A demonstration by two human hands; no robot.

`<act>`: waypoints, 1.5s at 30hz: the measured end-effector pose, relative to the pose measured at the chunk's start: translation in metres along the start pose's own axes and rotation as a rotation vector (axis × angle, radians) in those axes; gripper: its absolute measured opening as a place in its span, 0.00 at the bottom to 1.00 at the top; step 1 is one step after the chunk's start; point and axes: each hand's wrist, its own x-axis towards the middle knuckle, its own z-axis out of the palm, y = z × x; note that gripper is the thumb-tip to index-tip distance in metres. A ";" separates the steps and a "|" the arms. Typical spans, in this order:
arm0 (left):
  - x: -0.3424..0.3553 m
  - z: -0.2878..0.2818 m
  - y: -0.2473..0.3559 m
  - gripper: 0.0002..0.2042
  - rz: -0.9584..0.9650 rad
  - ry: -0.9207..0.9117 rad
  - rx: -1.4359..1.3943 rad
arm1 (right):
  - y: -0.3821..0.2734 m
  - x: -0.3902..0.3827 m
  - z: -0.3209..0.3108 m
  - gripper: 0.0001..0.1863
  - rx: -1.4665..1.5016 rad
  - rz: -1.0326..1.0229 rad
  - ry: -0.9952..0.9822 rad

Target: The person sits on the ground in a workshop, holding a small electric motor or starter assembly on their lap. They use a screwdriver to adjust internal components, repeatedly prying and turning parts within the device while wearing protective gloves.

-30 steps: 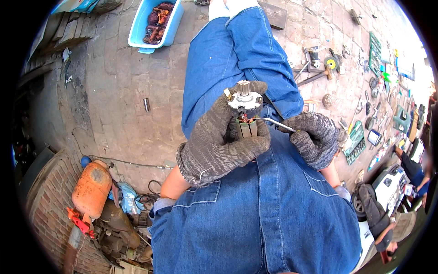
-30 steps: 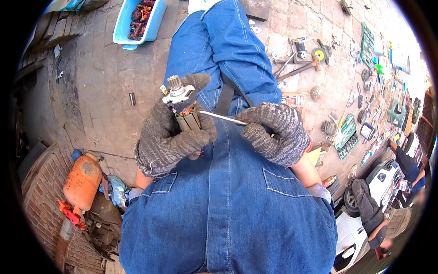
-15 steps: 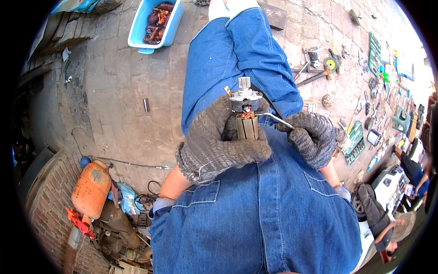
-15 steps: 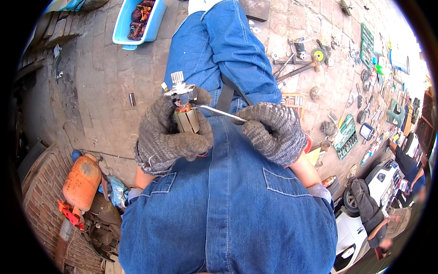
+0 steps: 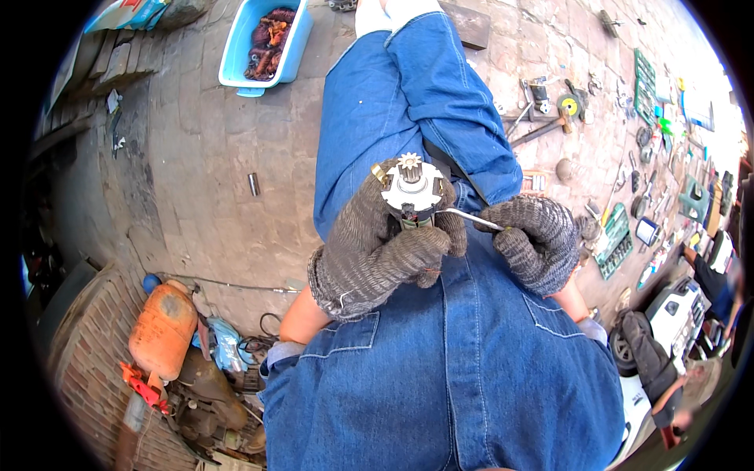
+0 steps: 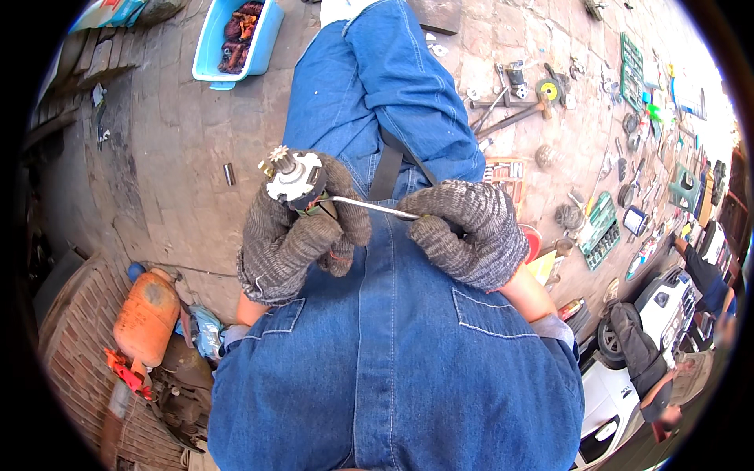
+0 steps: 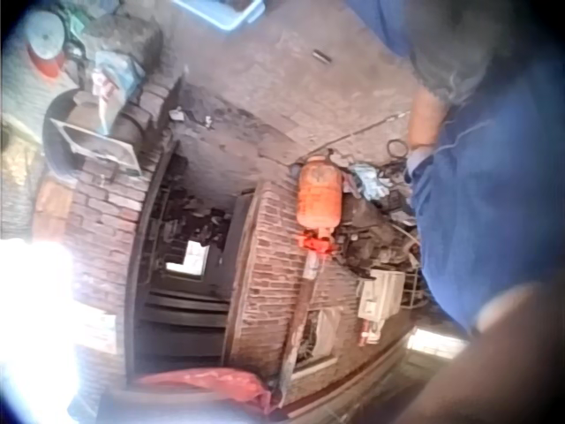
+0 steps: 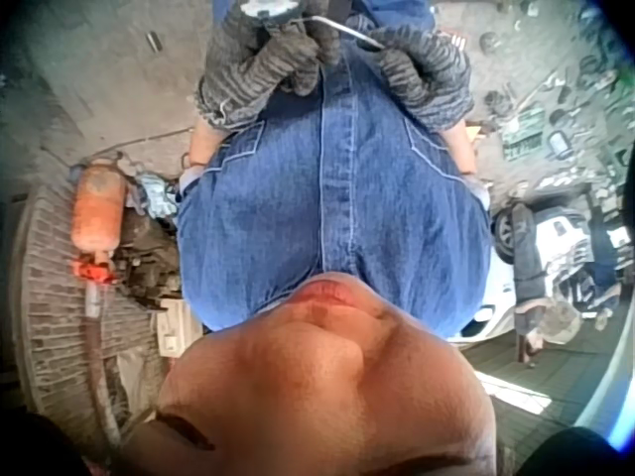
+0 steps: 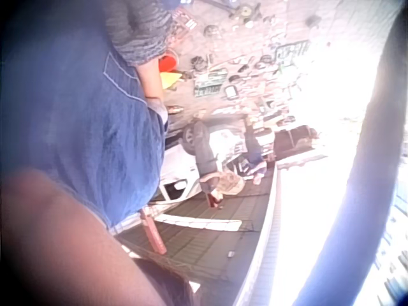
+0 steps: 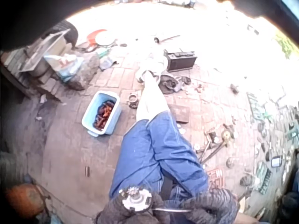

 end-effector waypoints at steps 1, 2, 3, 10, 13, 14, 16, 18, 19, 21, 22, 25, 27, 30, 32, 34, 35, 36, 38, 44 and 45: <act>0.000 0.000 0.000 0.14 0.003 -0.007 0.006 | -0.001 0.000 0.000 0.09 -0.012 0.001 -0.002; 0.001 -0.001 0.000 0.14 0.007 -0.015 0.012 | -0.001 0.000 0.000 0.09 0.008 0.007 -0.001; 0.001 -0.002 -0.001 0.14 0.010 -0.022 0.018 | -0.002 0.000 0.000 0.09 0.028 0.012 0.000; 0.000 0.007 -0.014 0.15 0.040 0.061 -0.203 | -0.001 -0.003 0.008 0.10 0.054 0.044 0.032; 0.002 0.008 -0.022 0.14 0.093 0.064 -0.162 | -0.007 0.000 0.009 0.10 0.013 -0.010 0.061; 0.003 0.011 -0.025 0.13 0.125 0.080 -0.072 | -0.008 0.001 0.009 0.11 -0.048 -0.043 0.055; 0.006 0.013 -0.025 0.12 0.128 0.073 0.008 | -0.009 0.003 0.010 0.11 -0.174 -0.105 0.049; 0.008 0.014 -0.019 0.11 0.073 0.037 -0.011 | -0.011 0.004 0.009 0.11 -0.119 -0.090 0.059; 0.008 0.023 -0.021 0.11 0.168 0.196 0.017 | -0.011 0.004 0.008 0.11 -0.086 -0.094 0.059; 0.007 0.015 -0.019 0.11 0.142 0.108 -0.115 | -0.010 0.001 0.006 0.10 -0.064 -0.082 0.075; 0.008 0.012 -0.018 0.12 0.129 0.063 -0.181 | -0.009 -0.003 0.005 0.10 -0.074 -0.066 0.090; 0.007 0.009 -0.017 0.12 0.120 0.076 -0.239 | -0.009 -0.003 0.002 0.10 -0.093 -0.053 0.101; 0.006 0.010 -0.016 0.12 0.117 0.078 -0.266 | -0.009 -0.002 0.001 0.10 -0.095 -0.059 0.103; 0.007 0.011 -0.016 0.12 0.124 0.087 -0.282 | -0.009 -0.003 0.003 0.10 -0.094 -0.064 0.115; 0.008 0.012 -0.017 0.12 0.129 0.100 -0.288 | -0.009 -0.004 0.004 0.10 -0.103 -0.057 0.124; 0.007 0.013 -0.018 0.12 0.137 0.116 -0.290 | -0.013 -0.003 0.002 0.10 -0.169 -0.034 0.098; 0.007 0.013 -0.019 0.12 0.142 0.125 -0.294 | -0.014 -0.003 0.001 0.10 -0.203 -0.022 0.085; 0.008 0.014 -0.020 0.12 0.150 0.138 -0.302 | -0.014 -0.003 0.002 0.11 -0.211 -0.045 0.102; 0.008 0.015 -0.023 0.12 0.162 0.163 -0.316 | -0.013 -0.004 0.006 0.11 -0.227 -0.091 0.136; 0.013 0.024 -0.028 0.12 0.194 0.276 -0.395 | -0.010 0.001 0.012 0.11 -0.291 -0.105 0.132; 0.013 0.025 -0.027 0.12 0.178 0.284 -0.407 | -0.009 0.001 0.013 0.12 -0.285 -0.111 0.140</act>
